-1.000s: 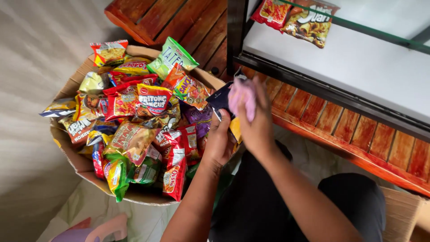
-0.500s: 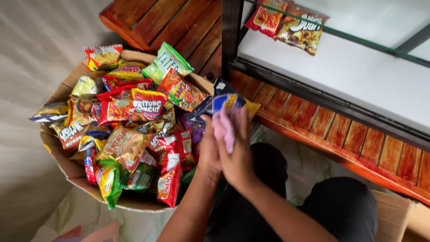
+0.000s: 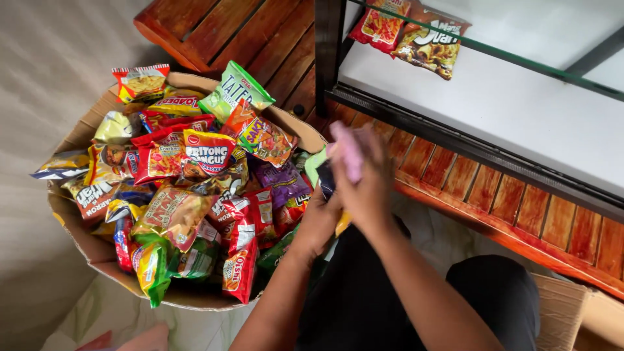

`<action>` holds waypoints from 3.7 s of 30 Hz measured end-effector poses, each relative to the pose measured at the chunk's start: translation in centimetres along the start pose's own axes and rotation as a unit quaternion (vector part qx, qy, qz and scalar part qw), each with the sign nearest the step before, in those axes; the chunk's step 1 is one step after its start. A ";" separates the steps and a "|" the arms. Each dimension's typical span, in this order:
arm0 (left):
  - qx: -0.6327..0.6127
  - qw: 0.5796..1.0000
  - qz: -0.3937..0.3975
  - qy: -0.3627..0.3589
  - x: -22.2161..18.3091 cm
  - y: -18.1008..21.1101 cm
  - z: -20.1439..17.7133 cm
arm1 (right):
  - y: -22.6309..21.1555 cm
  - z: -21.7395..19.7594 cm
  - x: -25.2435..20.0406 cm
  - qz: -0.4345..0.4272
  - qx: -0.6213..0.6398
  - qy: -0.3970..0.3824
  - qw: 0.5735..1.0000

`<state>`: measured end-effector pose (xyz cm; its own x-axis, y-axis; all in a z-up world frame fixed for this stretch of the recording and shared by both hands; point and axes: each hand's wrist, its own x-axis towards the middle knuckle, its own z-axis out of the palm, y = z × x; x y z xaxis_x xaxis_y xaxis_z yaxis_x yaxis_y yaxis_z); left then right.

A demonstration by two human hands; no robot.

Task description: Clean glass shelves and arrange snack bags in a display cabinet.

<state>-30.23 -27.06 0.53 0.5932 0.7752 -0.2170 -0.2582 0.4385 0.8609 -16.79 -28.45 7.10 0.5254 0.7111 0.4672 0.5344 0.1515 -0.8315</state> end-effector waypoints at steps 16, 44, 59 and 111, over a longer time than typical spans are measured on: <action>0.205 0.956 0.164 0.132 -0.2 2.8 2.0 | -1.9 -4.1 -1.2 0.230 0.091 -0.040 0.968; -0.427 0.866 0.015 -0.260 1.2 -1.0 -5.3 | -7.4 1.6 -9.0 -0.128 -0.128 -0.118 0.976; -0.336 0.939 0.036 -0.066 1.3 2.0 -2.5 | -7.9 1.0 -6.3 -0.074 -0.095 -0.093 0.988; -0.108 0.985 -0.118 -0.057 -1.6 6.8 4.1 | 3.9 -10.8 -2.1 0.420 0.364 -0.105 0.825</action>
<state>-29.79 -27.17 8.56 0.7346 0.5891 -0.3367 -0.2507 0.6967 0.6721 -8.61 -36.76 6.16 0.3418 0.8662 -0.3645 -0.5385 -0.1373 -0.8314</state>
